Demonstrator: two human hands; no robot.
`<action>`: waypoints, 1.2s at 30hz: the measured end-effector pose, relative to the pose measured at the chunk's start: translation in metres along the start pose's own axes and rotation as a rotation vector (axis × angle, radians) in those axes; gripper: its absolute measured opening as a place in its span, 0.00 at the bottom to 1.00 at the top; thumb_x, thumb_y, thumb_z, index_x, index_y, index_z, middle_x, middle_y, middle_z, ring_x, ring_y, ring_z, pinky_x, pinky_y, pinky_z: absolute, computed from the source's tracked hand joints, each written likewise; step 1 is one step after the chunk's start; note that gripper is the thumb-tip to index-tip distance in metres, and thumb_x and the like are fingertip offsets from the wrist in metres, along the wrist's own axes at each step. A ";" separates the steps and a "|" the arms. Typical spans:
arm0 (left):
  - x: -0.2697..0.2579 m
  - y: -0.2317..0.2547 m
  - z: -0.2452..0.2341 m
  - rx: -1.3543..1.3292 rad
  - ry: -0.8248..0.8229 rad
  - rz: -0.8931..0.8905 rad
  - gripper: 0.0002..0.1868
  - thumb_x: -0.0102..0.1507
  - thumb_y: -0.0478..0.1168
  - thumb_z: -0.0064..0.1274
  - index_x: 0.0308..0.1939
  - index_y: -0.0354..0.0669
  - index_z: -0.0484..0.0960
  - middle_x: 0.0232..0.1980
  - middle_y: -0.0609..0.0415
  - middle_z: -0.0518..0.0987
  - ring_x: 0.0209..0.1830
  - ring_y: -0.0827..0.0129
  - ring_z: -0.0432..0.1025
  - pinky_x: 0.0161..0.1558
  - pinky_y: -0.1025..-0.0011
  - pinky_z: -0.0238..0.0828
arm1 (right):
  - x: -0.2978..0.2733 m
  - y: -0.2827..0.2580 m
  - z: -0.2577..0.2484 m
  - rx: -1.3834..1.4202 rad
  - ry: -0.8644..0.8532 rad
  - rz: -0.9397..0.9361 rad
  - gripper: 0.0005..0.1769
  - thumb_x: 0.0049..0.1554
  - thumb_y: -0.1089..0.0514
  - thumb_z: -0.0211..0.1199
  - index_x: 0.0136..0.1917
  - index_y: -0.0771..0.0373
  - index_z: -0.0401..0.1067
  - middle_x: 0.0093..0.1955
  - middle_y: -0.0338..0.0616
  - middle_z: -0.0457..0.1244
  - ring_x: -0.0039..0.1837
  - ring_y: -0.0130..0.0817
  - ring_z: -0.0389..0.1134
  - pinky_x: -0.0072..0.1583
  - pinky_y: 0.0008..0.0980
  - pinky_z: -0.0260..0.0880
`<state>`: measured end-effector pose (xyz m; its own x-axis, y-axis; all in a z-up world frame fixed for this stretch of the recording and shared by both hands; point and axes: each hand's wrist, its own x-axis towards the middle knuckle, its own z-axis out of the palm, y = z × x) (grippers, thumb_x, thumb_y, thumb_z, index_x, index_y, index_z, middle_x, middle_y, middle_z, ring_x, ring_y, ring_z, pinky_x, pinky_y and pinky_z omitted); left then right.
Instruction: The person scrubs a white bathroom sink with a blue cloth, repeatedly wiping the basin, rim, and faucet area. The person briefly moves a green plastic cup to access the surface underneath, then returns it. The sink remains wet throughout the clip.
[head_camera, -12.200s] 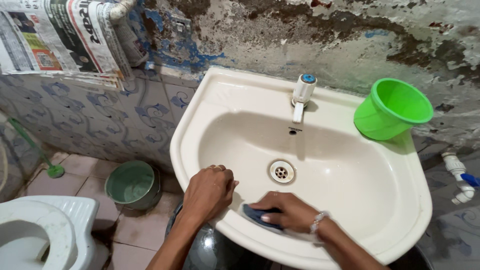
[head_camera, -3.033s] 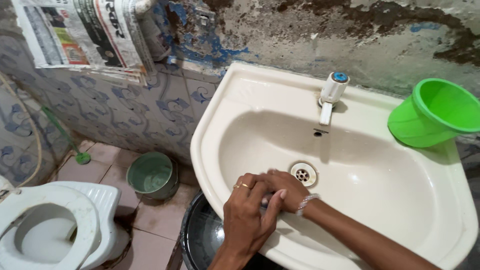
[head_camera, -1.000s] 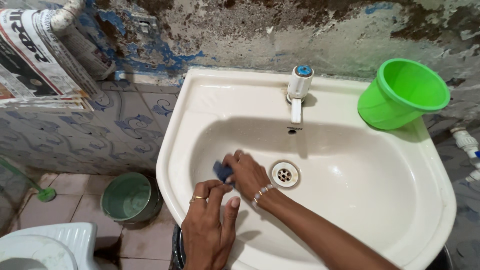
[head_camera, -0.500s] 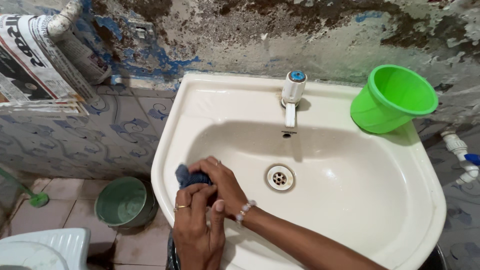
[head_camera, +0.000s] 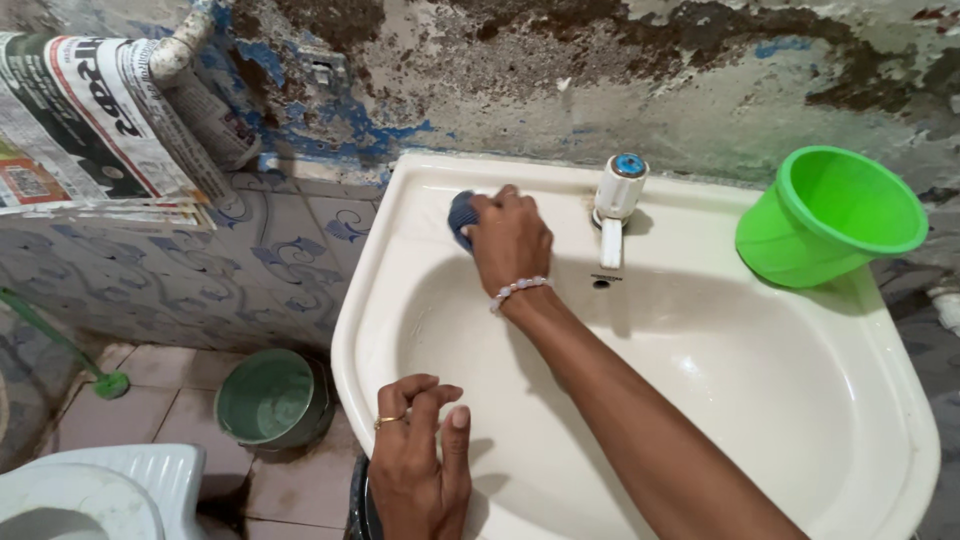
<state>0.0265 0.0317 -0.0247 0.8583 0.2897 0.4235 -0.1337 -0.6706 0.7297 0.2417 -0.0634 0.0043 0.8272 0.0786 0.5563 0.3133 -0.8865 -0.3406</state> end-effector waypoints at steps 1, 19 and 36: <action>0.000 0.001 0.000 0.002 -0.002 0.013 0.15 0.67 0.47 0.48 0.43 0.41 0.84 0.50 0.46 0.77 0.45 0.55 0.79 0.40 0.60 0.77 | 0.003 -0.003 0.006 -0.038 -0.014 -0.072 0.14 0.51 0.58 0.70 0.53 0.55 0.80 0.52 0.46 0.69 0.54 0.47 0.68 0.54 0.45 0.73; -0.006 -0.006 -0.001 -0.163 0.076 0.125 0.15 0.68 0.44 0.45 0.38 0.39 0.83 0.42 0.49 0.76 0.36 0.61 0.77 0.34 0.66 0.77 | -0.056 -0.053 0.007 0.302 -0.080 -0.701 0.12 0.55 0.64 0.65 0.52 0.52 0.79 0.52 0.39 0.69 0.51 0.41 0.69 0.52 0.40 0.72; 0.002 -0.016 0.002 -0.044 -0.007 0.104 0.14 0.66 0.44 0.49 0.33 0.40 0.84 0.35 0.52 0.78 0.33 0.61 0.80 0.33 0.64 0.78 | -0.024 0.059 -0.010 -0.233 0.193 -0.005 0.18 0.51 0.64 0.68 0.57 0.63 0.79 0.55 0.49 0.66 0.58 0.49 0.65 0.59 0.45 0.68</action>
<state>0.0314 0.0412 -0.0366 0.8420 0.2157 0.4945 -0.2436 -0.6658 0.7052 0.2359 -0.1219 -0.0212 0.7153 0.0148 0.6986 0.1832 -0.9688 -0.1670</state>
